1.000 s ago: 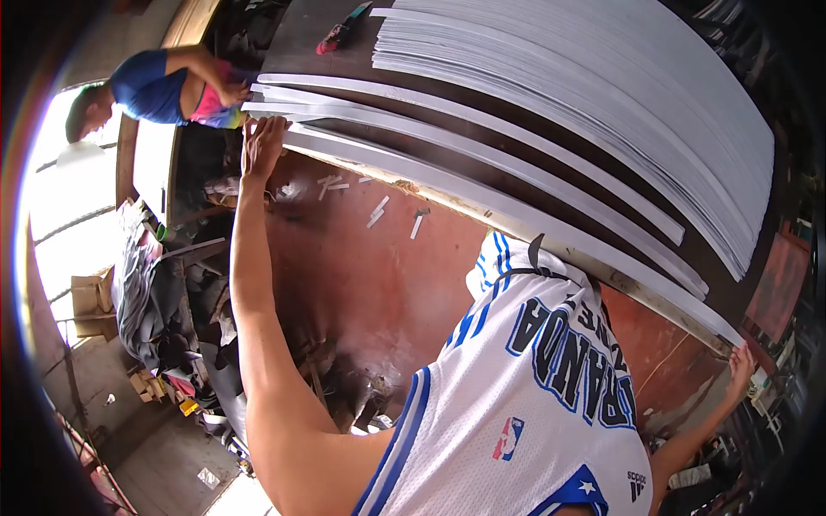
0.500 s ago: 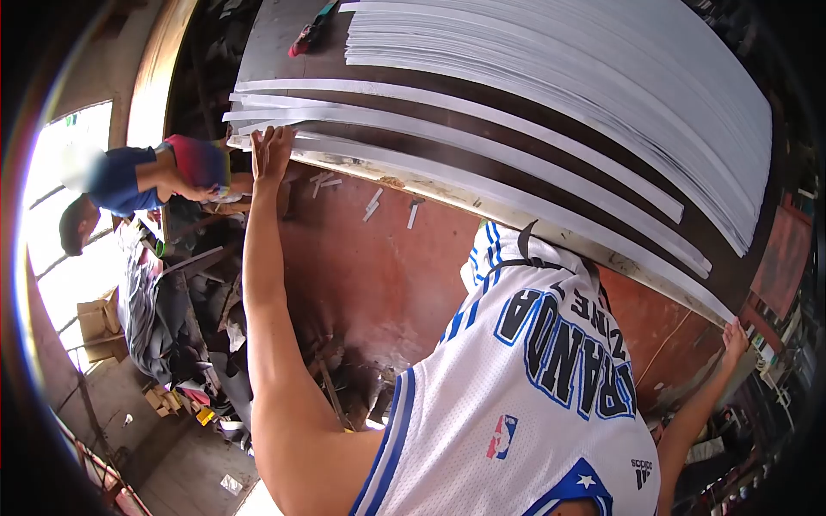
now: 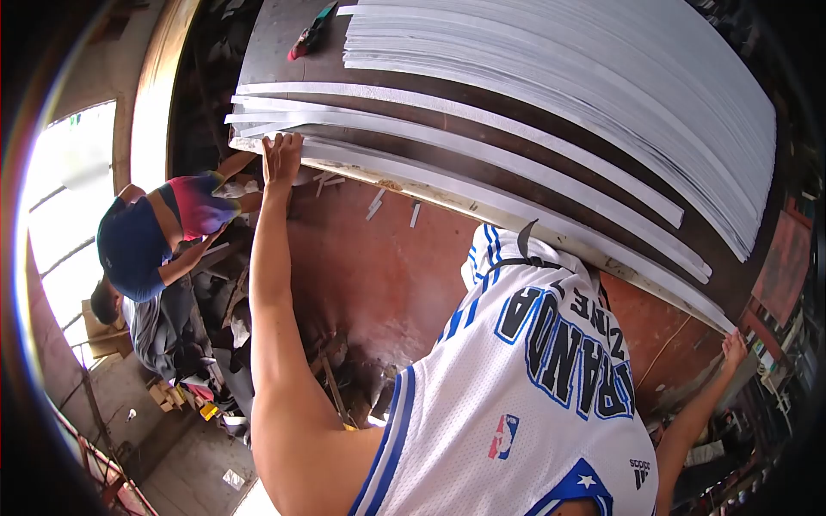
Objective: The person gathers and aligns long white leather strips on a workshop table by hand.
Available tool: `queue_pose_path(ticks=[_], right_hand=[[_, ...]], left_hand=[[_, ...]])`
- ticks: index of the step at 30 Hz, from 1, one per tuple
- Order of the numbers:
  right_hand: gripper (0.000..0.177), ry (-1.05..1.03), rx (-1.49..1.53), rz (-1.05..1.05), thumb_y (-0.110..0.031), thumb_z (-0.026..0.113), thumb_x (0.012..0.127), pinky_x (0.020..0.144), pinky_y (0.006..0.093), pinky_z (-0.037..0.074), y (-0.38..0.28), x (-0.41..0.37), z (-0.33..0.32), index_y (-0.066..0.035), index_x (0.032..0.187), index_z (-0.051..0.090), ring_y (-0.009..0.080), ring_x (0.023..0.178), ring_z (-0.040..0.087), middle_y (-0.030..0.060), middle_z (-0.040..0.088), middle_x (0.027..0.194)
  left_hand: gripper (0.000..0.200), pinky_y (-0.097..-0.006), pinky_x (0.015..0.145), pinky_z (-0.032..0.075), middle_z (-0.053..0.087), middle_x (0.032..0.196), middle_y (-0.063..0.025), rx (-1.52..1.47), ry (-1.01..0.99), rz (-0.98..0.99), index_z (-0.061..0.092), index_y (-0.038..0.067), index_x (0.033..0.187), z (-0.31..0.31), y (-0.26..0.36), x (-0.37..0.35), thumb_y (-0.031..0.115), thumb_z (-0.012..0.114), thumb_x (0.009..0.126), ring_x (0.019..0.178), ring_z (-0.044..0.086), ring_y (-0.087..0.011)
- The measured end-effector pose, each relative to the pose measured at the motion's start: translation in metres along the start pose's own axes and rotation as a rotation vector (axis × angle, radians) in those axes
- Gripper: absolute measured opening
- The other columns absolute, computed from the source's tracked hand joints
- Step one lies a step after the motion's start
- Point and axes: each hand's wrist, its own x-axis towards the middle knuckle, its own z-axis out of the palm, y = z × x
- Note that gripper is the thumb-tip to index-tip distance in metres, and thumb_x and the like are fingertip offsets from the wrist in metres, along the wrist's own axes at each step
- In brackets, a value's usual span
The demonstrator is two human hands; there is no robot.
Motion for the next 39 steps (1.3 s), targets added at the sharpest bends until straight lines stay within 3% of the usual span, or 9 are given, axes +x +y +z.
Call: queue_pose_path(ticks=[15,18,22,25,28,29,31,35,39], right_hand=[[0.047,0.038,0.147,0.024,-0.037,0.073,0.084,0.076,0.0230,0.052,0.023,0.000,0.013,-0.004,0.117,0.064,0.0131,0.087,0.063,0.0078,0.069,0.100],[0.047,0.017,0.241,0.019,-0.034,0.072,0.085,0.079,0.0252,0.053,0.034,0.001,0.016,-0.003,0.119,0.063,0.0148,0.089,0.064,0.0098,0.068,0.102],[0.042,0.011,0.317,0.014,-0.030,0.069,0.088,0.085,0.0302,0.053,0.032,0.000,0.030,-0.003,0.121,0.062,0.0221,0.099,0.065,0.0135,0.066,0.110],[0.045,-0.037,0.364,0.004,-0.028,0.067,0.090,0.088,0.0335,0.053,0.026,-0.013,0.037,-0.003,0.125,0.059,0.0248,0.102,0.064,0.0145,0.065,0.112],[0.044,-0.060,0.314,-0.023,-0.030,0.067,0.090,0.088,0.0339,0.053,0.015,-0.032,0.042,-0.003,0.123,0.059,0.0235,0.102,0.063,0.0137,0.065,0.109],[0.043,-0.044,0.325,-0.037,-0.030,0.070,0.088,0.082,0.0300,0.054,0.007,-0.042,0.047,-0.002,0.119,0.062,0.0185,0.092,0.065,0.0109,0.067,0.101],[0.040,-0.039,0.359,-0.048,-0.028,0.073,0.085,0.074,0.0274,0.055,0.010,-0.041,0.054,-0.003,0.115,0.065,0.0155,0.082,0.066,0.0085,0.068,0.093],[0.038,-0.102,0.344,-0.052,-0.029,0.070,0.087,0.077,0.0276,0.055,0.001,-0.052,0.064,-0.004,0.116,0.065,0.0133,0.083,0.064,0.0080,0.068,0.096],[0.039,-0.081,0.370,-0.045,-0.031,0.073,0.084,0.071,0.0256,0.056,-0.014,-0.075,0.084,-0.002,0.109,0.064,0.0120,0.076,0.065,0.0084,0.069,0.091]], left_hand=[[0.021,-0.0507,0.095,0.036,0.064,0.102,-0.0009,0.233,-0.299,-0.186,0.060,0.014,0.108,-0.006,-0.016,0.003,0.017,0.053,0.088,0.108,0.057,-0.0174],[0.039,-0.0572,0.104,0.031,0.050,0.130,-0.0066,0.172,-0.425,-0.220,0.046,0.018,0.132,-0.001,-0.009,-0.001,0.017,0.048,0.092,0.127,0.045,-0.0214],[0.070,-0.0564,0.102,0.035,0.043,0.138,-0.0069,-0.163,-0.376,-0.095,0.038,0.018,0.139,-0.027,0.017,0.005,0.005,0.066,0.077,0.130,0.040,-0.0254],[0.068,-0.0452,0.103,0.035,0.051,0.131,-0.0074,-0.496,-0.209,0.132,0.044,0.014,0.135,-0.069,0.059,0.016,0.008,0.073,0.073,0.122,0.048,-0.0246],[0.060,-0.0423,0.102,0.035,0.057,0.123,-0.0076,-0.550,-0.143,0.271,0.052,0.011,0.128,-0.105,0.104,0.016,0.012,0.075,0.072,0.116,0.052,-0.0250],[0.055,-0.0412,0.101,0.036,0.059,0.121,-0.0067,-0.574,-0.098,0.307,0.054,0.010,0.124,-0.111,0.114,0.016,0.010,0.074,0.073,0.113,0.054,-0.0254],[0.049,-0.0403,0.099,0.039,0.061,0.116,-0.0072,-0.605,-0.046,0.345,0.058,0.009,0.119,-0.103,0.121,0.013,0.008,0.073,0.073,0.108,0.056,-0.0270],[0.043,-0.0406,0.092,0.044,0.063,0.109,-0.0102,-0.623,-0.088,0.325,0.059,0.006,0.115,-0.096,0.119,0.017,0.006,0.071,0.074,0.103,0.057,-0.0304],[0.039,-0.0421,0.094,0.042,0.060,0.113,-0.0132,-0.567,-0.160,0.326,0.057,0.005,0.117,-0.075,0.111,0.017,0.008,0.067,0.079,0.106,0.056,-0.0329]])
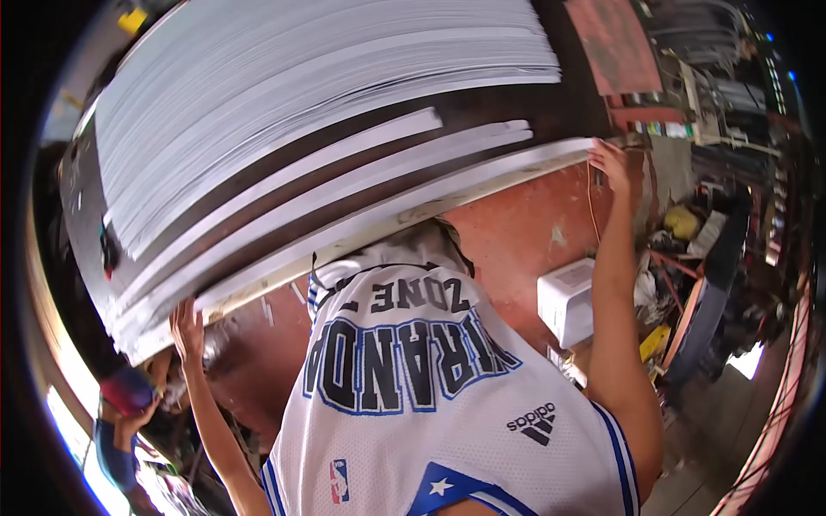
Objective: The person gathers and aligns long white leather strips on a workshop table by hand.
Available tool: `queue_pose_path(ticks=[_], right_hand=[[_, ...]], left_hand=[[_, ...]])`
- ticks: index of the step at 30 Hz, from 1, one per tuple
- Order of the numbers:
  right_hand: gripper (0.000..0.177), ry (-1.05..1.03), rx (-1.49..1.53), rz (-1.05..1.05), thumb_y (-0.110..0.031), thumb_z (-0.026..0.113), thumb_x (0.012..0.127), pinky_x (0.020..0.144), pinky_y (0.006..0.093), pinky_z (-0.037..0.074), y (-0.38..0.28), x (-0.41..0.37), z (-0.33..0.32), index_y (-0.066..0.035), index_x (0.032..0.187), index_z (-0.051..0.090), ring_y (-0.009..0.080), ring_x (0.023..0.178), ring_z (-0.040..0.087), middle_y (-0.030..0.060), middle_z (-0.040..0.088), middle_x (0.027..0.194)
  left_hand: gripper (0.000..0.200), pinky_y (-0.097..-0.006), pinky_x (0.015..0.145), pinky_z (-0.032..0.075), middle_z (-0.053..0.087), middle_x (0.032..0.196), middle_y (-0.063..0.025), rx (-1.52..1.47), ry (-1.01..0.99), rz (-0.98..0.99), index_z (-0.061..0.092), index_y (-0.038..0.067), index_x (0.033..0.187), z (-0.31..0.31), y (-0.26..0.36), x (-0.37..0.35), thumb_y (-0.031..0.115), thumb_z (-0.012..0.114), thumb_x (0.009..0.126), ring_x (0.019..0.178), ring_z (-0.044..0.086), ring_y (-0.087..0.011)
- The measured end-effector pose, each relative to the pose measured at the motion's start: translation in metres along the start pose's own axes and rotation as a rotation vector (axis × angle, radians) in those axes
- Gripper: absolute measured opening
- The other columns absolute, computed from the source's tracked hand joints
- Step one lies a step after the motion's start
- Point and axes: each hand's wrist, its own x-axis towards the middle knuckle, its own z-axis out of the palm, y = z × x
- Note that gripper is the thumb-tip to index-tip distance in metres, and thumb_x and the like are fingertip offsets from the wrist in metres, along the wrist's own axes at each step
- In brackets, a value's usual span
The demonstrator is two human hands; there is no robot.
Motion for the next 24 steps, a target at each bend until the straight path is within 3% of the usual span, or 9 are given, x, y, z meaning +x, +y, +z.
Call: queue_pose_path(ticks=[6,8,10,11,14,16,20,22,24], right_hand=[[0.033,0.003,0.119,-0.096,-0.030,0.074,0.084,0.068,0.0254,0.056,-0.011,-0.050,0.055,-0.001,0.096,0.065,0.0128,0.072,0.065,0.0083,0.068,0.084],[0.032,-0.010,0.164,-0.119,-0.030,0.073,0.084,0.069,0.0258,0.056,-0.016,-0.074,0.079,0.000,0.094,0.065,0.0135,0.071,0.065,0.0078,0.068,0.081],[0.029,-0.003,0.290,-0.163,-0.028,0.073,0.085,0.067,0.0258,0.056,-0.025,-0.097,0.100,-0.001,0.092,0.066,0.0128,0.068,0.064,0.0060,0.066,0.078],[0.029,-0.005,0.313,-0.152,-0.028,0.073,0.085,0.067,0.0258,0.056,-0.030,-0.109,0.109,-0.001,0.092,0.066,0.0128,0.068,0.064,0.0060,0.066,0.078],[0.025,-0.044,0.424,-0.206,-0.025,0.072,0.085,0.064,0.0257,0.055,-0.049,-0.136,0.123,-0.001,0.091,0.067,0.0119,0.067,0.063,0.0047,0.065,0.075],[0.022,-0.078,0.455,-0.233,-0.022,0.072,0.086,0.063,0.0257,0.054,-0.061,-0.145,0.131,-0.001,0.091,0.068,0.0113,0.066,0.062,0.0044,0.064,0.074],[0.022,-0.131,0.482,-0.184,-0.021,0.072,0.085,0.063,0.0242,0.054,-0.078,-0.177,0.173,0.000,0.091,0.068,0.0107,0.067,0.064,0.0050,0.066,0.076],[0.024,-0.103,0.496,-0.196,-0.022,0.072,0.085,0.061,0.0231,0.054,-0.076,-0.177,0.182,0.001,0.092,0.068,0.0105,0.065,0.064,0.0048,0.067,0.076],[0.024,-0.068,0.503,-0.165,-0.021,0.073,0.084,0.058,0.0222,0.053,-0.078,-0.186,0.194,0.001,0.092,0.068,0.0099,0.063,0.064,0.0041,0.067,0.073]], left_hand=[[0.045,-0.0470,0.092,0.042,0.059,0.115,-0.0139,0.131,-0.249,-0.151,0.058,0.010,0.120,-0.051,0.009,0.020,0.017,0.070,0.078,0.107,0.056,-0.0362],[0.037,-0.0458,0.087,0.048,0.063,0.114,-0.0137,-0.168,0.063,-0.064,0.060,0.010,0.120,-0.062,0.048,0.053,0.020,0.067,0.085,0.105,0.060,-0.0341],[0.034,-0.0419,0.086,0.052,0.065,0.114,-0.0130,-0.496,0.148,-0.154,0.061,0.011,0.122,-0.079,0.130,0.094,0.022,0.064,0.090,0.106,0.062,-0.0291],[0.035,-0.0394,0.088,0.051,0.065,0.117,-0.0118,-0.746,0.176,-0.031,0.060,0.011,0.124,-0.068,0.161,0.115,0.021,0.064,0.091,0.108,0.062,-0.0240],[0.042,-0.0383,0.096,0.047,0.063,0.118,-0.0135,-0.725,0.033,0.277,0.058,0.008,0.125,-0.095,0.315,0.178,0.022,0.069,0.086,0.110,0.059,-0.0305],[0.059,-0.0415,0.097,0.046,0.058,0.124,-0.0148,-0.703,0.106,0.549,0.049,0.011,0.135,-0.084,0.408,0.207,0.030,0.071,0.084,0.114,0.055,-0.0329],[0.056,-0.0410,0.081,0.052,0.064,0.108,-0.0122,-0.710,0.292,0.745,0.052,0.012,0.130,-0.078,0.463,0.221,0.028,0.073,0.080,0.097,0.063,-0.0338],[0.042,-0.0393,0.070,0.054,0.066,0.097,-0.0100,-0.757,0.244,0.616,0.059,0.010,0.116,-0.071,0.472,0.221,0.026,0.073,0.079,0.083,0.066,-0.0317],[0.030,-0.0381,0.060,0.054,0.065,0.087,-0.0080,-0.737,0.370,0.709,0.063,0.009,0.104,-0.076,0.463,0.217,0.023,0.073,0.079,0.073,0.066,-0.0298]])
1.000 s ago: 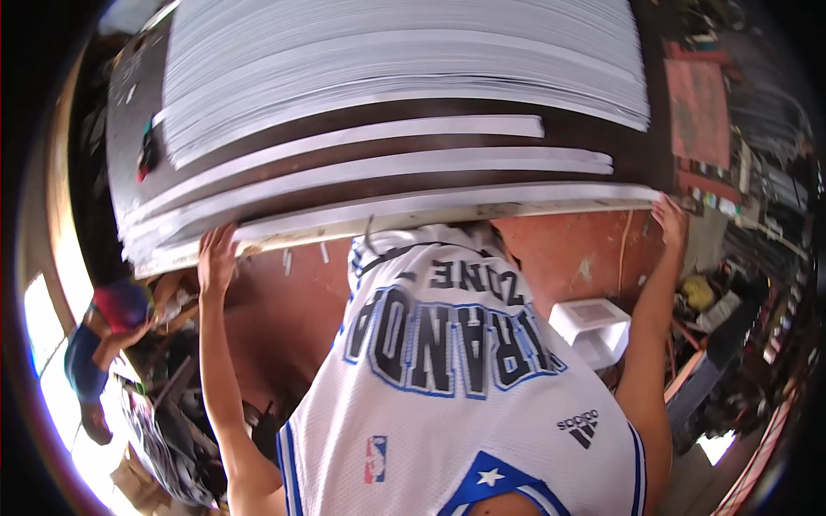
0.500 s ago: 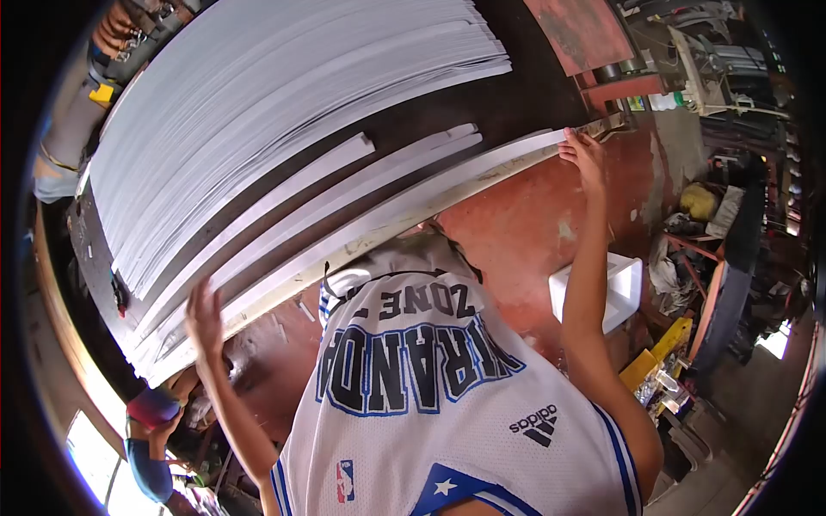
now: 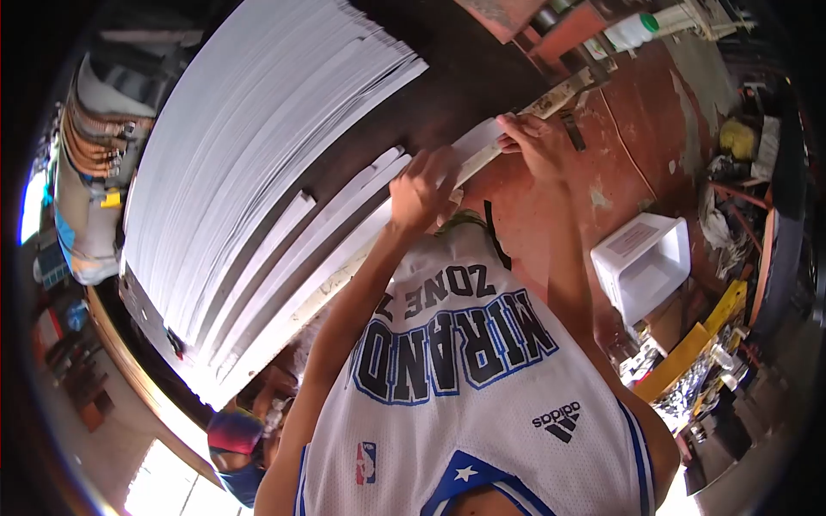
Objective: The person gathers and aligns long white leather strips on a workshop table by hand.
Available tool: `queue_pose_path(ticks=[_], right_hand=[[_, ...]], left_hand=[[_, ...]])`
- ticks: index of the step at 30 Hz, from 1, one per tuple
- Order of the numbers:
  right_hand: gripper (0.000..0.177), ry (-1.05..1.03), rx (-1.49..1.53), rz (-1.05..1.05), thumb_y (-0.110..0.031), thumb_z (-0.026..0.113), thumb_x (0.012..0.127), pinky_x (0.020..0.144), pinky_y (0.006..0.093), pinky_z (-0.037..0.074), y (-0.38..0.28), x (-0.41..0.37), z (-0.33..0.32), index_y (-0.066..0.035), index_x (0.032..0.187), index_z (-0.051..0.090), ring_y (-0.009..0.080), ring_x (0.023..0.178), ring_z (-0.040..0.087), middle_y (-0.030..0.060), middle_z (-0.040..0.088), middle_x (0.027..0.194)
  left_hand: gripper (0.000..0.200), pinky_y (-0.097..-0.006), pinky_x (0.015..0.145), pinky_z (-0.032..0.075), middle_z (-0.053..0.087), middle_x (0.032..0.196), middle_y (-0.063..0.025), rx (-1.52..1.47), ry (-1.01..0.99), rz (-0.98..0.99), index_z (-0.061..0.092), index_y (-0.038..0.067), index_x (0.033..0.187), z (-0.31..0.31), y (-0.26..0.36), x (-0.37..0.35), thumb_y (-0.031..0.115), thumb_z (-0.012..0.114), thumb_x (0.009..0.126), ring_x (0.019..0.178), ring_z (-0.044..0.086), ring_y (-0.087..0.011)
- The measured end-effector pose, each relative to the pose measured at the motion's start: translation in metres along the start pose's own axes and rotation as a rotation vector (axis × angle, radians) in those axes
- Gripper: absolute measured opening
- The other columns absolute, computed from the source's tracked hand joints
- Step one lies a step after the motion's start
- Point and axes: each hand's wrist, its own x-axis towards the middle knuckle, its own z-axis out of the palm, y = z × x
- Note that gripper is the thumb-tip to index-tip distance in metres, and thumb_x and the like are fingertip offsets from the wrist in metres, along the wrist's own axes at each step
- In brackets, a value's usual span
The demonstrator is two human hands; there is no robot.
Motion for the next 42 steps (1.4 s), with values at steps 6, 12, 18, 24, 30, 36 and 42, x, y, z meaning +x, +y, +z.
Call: queue_pose_path(ticks=[6,12,18,24,30,36,42], right_hand=[[0.025,0.087,0.165,-0.028,-0.019,0.074,0.084,0.054,0.0207,0.050,0.022,-0.006,0.015,0.005,0.089,0.066,0.0091,0.060,0.063,0.0059,0.066,0.069],[0.024,0.157,0.327,-0.087,-0.013,0.073,0.083,0.056,0.0232,0.053,0.052,-0.009,0.030,0.008,0.092,0.064,0.0110,0.062,0.064,0.0107,0.068,0.073],[0.026,0.192,0.176,-0.129,-0.010,0.072,0.082,0.059,0.0262,0.056,0.062,-0.019,0.029,0.007,0.099,0.062,0.0142,0.070,0.068,0.0122,0.070,0.080],[0.026,0.219,0.169,-0.159,-0.011,0.071,0.083,0.059,0.0267,0.056,0.065,-0.022,0.028,0.006,0.099,0.062,0.0142,0.071,0.067,0.0126,0.069,0.084],[0.026,0.256,0.100,-0.166,-0.016,0.071,0.084,0.058,0.0269,0.056,0.058,-0.020,0.029,0.004,0.097,0.063,0.0142,0.070,0.066,0.0111,0.068,0.081],[0.030,0.269,0.083,-0.156,-0.022,0.072,0.083,0.054,0.0288,0.055,0.060,-0.013,0.030,0.004,0.095,0.063,0.0165,0.070,0.067,0.0126,0.068,0.082],[0.034,0.287,-0.107,-0.105,-0.028,0.075,0.080,0.052,0.0288,0.053,0.067,0.000,0.026,0.002,0.089,0.063,0.0185,0.069,0.068,0.0143,0.069,0.081]], left_hand=[[0.025,-0.0386,0.059,0.053,0.062,0.087,-0.0075,0.228,-0.083,-0.009,0.064,0.010,0.099,-0.024,0.020,0.001,0.019,0.070,0.077,0.072,0.066,-0.0291],[0.022,-0.0394,0.053,0.052,0.062,0.085,-0.0064,0.340,-0.140,-0.040,0.065,0.010,0.094,-0.022,0.023,0.003,0.022,0.070,0.077,0.065,0.065,-0.0292],[0.021,-0.0392,0.052,0.052,0.062,0.083,-0.0052,0.369,-0.180,-0.037,0.067,0.010,0.092,-0.018,0.016,0.001,0.023,0.072,0.077,0.064,0.065,-0.0284],[0.019,-0.0400,0.052,0.051,0.062,0.083,-0.0052,0.374,-0.188,-0.044,0.066,0.010,0.090,-0.018,0.014,0.001,0.025,0.071,0.078,0.064,0.065,-0.0292],[0.016,-0.0415,0.051,0.051,0.064,0.086,-0.0077,0.377,-0.181,-0.045,0.065,0.008,0.085,-0.016,0.013,0.002,0.020,0.071,0.075,0.063,0.065,-0.0314],[0.019,-0.0411,0.053,0.052,0.063,0.086,-0.0069,0.377,-0.191,-0.079,0.066,0.011,0.089,-0.017,0.009,0.000,0.024,0.071,0.077,0.067,0.065,-0.0306],[0.017,-0.0426,0.055,0.053,0.065,0.088,-0.0076,0.349,-0.155,-0.133,0.066,0.012,0.088,-0.002,-0.001,-0.007,0.022,0.072,0.076,0.070,0.066,-0.0319]])
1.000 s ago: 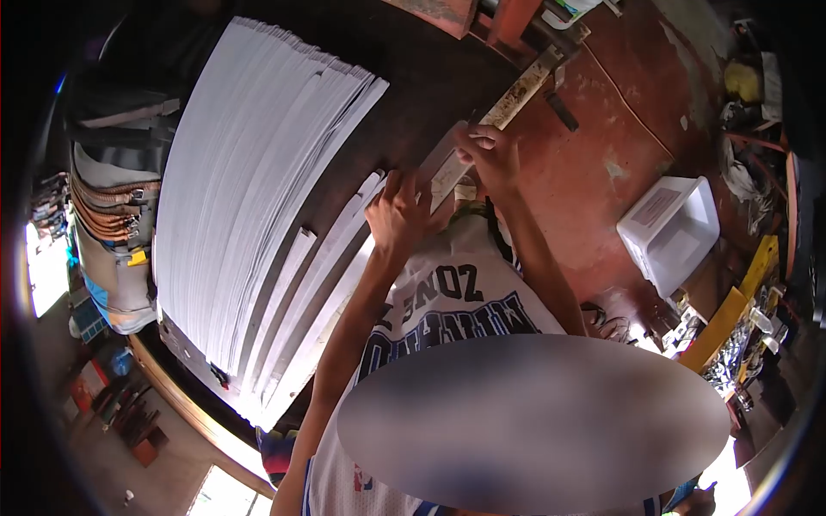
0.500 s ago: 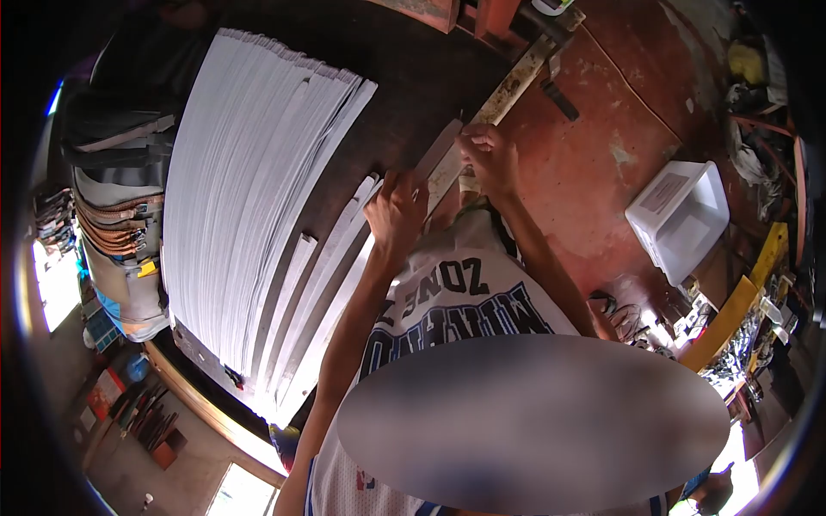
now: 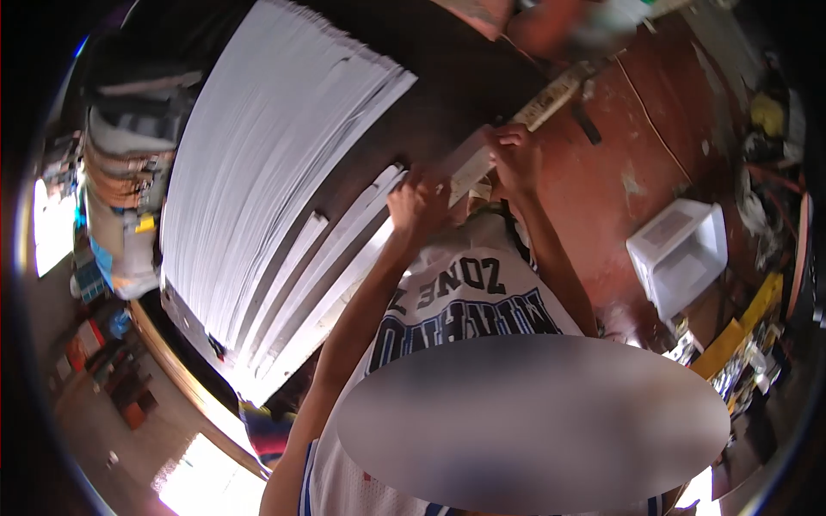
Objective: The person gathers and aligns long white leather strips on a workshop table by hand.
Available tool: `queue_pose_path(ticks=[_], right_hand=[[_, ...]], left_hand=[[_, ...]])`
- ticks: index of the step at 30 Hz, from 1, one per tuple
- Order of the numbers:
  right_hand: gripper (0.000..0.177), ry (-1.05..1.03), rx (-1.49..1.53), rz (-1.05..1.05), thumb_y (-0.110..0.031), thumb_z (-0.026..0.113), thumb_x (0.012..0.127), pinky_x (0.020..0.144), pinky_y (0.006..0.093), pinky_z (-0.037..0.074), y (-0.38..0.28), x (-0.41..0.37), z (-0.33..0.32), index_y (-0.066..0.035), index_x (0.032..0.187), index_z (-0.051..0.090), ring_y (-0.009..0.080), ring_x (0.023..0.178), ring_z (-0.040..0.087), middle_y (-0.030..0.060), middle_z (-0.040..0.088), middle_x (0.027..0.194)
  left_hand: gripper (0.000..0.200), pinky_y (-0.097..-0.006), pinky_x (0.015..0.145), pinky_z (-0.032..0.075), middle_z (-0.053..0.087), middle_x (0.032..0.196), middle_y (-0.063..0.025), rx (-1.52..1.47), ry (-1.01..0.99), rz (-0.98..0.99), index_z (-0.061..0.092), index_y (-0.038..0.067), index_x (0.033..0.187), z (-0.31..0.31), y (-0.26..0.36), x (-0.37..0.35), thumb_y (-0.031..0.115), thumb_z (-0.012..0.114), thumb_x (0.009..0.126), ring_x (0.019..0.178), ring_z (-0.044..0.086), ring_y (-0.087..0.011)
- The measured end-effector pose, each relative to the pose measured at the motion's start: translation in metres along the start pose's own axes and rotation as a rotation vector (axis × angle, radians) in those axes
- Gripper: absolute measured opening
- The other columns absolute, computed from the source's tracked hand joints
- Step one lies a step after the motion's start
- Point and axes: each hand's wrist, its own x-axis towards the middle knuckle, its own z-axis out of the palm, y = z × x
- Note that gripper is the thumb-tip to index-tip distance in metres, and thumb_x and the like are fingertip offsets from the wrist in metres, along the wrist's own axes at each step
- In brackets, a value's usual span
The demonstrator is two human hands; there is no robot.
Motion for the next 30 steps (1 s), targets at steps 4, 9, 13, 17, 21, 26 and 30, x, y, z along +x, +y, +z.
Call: queue_pose_path(ticks=[4,9,13,17,21,26,30], right_hand=[[0.014,-0.396,0.717,0.062,-0.016,0.066,0.087,0.056,0.0273,0.041,0.123,0.061,-0.035,-0.010,0.096,0.057,0.0114,0.067,0.051,0.0010,0.056,0.081],[0.023,-0.329,0.304,0.063,-0.018,0.074,0.080,0.053,0.0235,0.048,0.116,0.089,-0.060,-0.004,0.096,0.065,0.0155,0.074,0.059,0.0044,0.063,0.100],[0.034,-0.213,-0.053,0.162,-0.024,0.076,0.079,0.057,0.0266,0.052,0.067,0.085,-0.052,0.001,0.098,0.064,0.0153,0.067,0.058,0.0087,0.064,0.095],[0.041,-0.296,-0.144,0.190,-0.032,0.074,0.082,0.067,0.0266,0.053,0.011,0.068,-0.050,0.003,0.101,0.064,0.0153,0.071,0.057,0.0102,0.064,0.092],[0.051,-0.339,-0.242,0.162,-0.039,0.072,0.083,0.078,0.0277,0.052,0.000,0.062,-0.051,0.004,0.109,0.063,0.0175,0.083,0.056,0.0118,0.063,0.099],[0.057,-0.297,-0.213,0.185,-0.040,0.069,0.085,0.086,0.0303,0.050,0.030,0.084,-0.054,0.003,0.120,0.058,0.0231,0.097,0.054,0.0132,0.058,0.114],[0.051,-0.349,-0.165,0.283,-0.034,0.070,0.086,0.088,0.0303,0.045,0.029,0.092,-0.063,-0.003,0.124,0.057,0.0218,0.100,0.050,0.0096,0.054,0.118]], left_hand=[[0.049,-0.0403,0.062,0.053,0.067,0.095,-0.0047,0.160,-0.784,-0.093,0.065,0.020,0.109,0.032,0.002,0.007,0.051,0.070,0.071,0.084,0.067,-0.0247],[0.035,-0.0393,0.063,0.055,0.061,0.119,-0.0077,-0.119,-0.360,-0.082,0.064,0.021,0.115,0.080,-0.002,-0.005,0.039,0.062,0.085,0.089,0.067,-0.0237],[0.053,-0.0415,0.056,0.053,0.067,0.077,-0.0094,-0.176,0.006,-0.027,0.060,0.016,0.121,0.073,-0.010,-0.023,0.051,0.062,0.081,0.065,0.067,-0.0281],[0.057,-0.0392,0.048,0.050,0.066,0.074,-0.0073,-0.158,0.092,0.031,0.055,0.016,0.127,0.062,-0.029,-0.033,0.049,0.062,0.082,0.059,0.065,-0.0281],[0.054,-0.0369,0.044,0.048,0.065,0.075,-0.0062,-0.110,0.174,0.103,0.053,0.017,0.129,0.044,-0.048,-0.059,0.047,0.060,0.085,0.056,0.064,-0.0260],[0.054,-0.0370,0.046,0.051,0.065,0.085,-0.0070,0.010,-0.006,0.077,0.046,0.028,0.138,0.012,-0.081,-0.095,0.049,0.052,0.089,0.059,0.065,-0.0258],[0.063,-0.0265,0.043,0.047,0.054,0.074,0.0005,0.154,0.058,0.098,0.038,0.031,0.144,-0.008,-0.118,-0.141,0.047,0.056,0.086,0.055,0.058,-0.0125]])
